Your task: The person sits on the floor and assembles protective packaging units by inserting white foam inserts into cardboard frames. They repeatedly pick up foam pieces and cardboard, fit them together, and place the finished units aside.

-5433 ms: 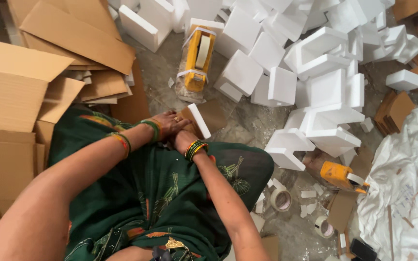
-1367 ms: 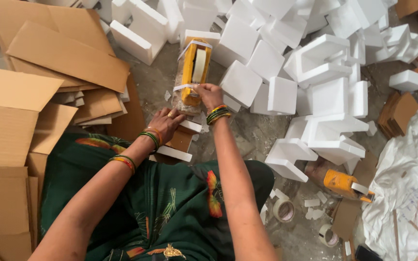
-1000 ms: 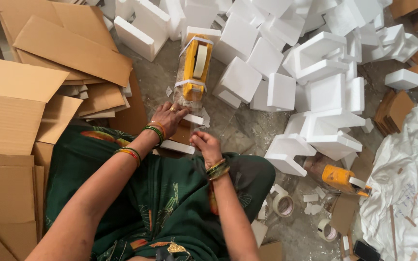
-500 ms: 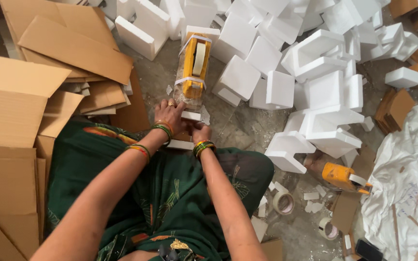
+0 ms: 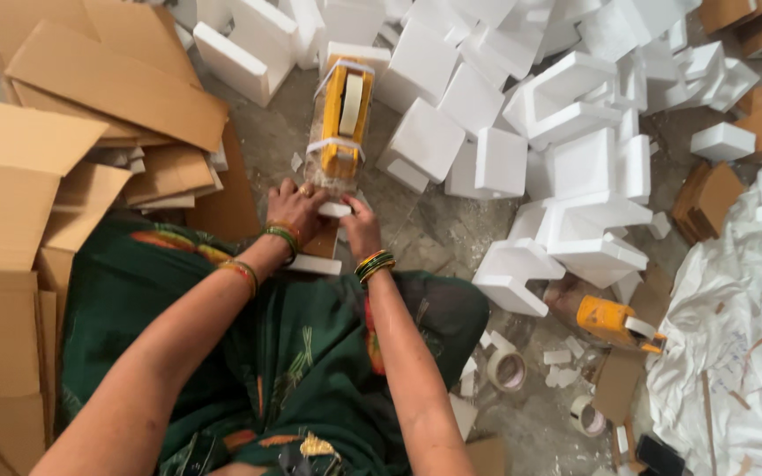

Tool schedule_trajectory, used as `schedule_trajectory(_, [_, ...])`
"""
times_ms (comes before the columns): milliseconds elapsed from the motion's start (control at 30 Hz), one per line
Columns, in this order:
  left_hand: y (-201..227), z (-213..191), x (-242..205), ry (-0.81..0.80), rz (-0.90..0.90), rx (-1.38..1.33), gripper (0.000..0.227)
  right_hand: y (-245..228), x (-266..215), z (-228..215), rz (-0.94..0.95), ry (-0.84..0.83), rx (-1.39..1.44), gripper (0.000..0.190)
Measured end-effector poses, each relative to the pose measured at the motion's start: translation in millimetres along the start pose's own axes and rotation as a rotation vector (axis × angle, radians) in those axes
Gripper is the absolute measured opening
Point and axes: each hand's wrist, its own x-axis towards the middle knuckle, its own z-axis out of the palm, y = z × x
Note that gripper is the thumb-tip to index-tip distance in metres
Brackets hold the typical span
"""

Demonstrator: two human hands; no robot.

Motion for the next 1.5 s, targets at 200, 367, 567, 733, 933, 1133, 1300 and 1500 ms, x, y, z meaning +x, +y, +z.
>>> schedule_trajectory(200, [-5.2, 5.1, -2.0, 0.001, 0.023, 0.002, 0.045, 17.9, 78.5, 1.9, 0.135, -0.026, 0.28, 0.034])
schedule_trajectory(367, [-8.2, 9.3, 0.2, -0.044, 0.114, 0.045, 0.048, 74.8, 107.8, 8.5, 0.194, -0.313, -0.101, 0.038])
schedule_trajectory(567, [-10.2, 12.4, 0.9, -0.151, 0.064, -0.007, 0.057, 100.3, 90.9, 0.6, 0.58, -0.445, 0.135, 0.038])
schedule_trajectory(733, [-2.6, 1.8, 6.8, -0.168, 0.057, 0.054, 0.064, 96.3, 79.8, 1.2, 0.785, -0.025, 0.269, 0.024])
schedule_trajectory(933, [-2.9, -5.3, 10.1, -0.22, 0.022, 0.088, 0.058, 43.5, 32.3, -23.9, -0.17, -0.143, -0.236, 0.042])
schedule_trajectory(1133, [-14.7, 13.8, 2.5, -0.045, 0.051, -0.073, 0.05, 16.8, 5.1, 4.1, -0.067, -0.047, -0.248, 0.041])
schedule_trajectory(1300, [-51.9, 42.2, 1.6, 0.072, 0.014, -0.58, 0.051, 51.9, 19.0, -9.2, -0.217, 0.058, -0.438, 0.036])
schedule_trajectory(1500, [-52.3, 48.2, -1.7, -0.038, 0.01, -0.668, 0.047, 75.3, 34.5, -57.5, -0.033, -0.228, -0.853, 0.025])
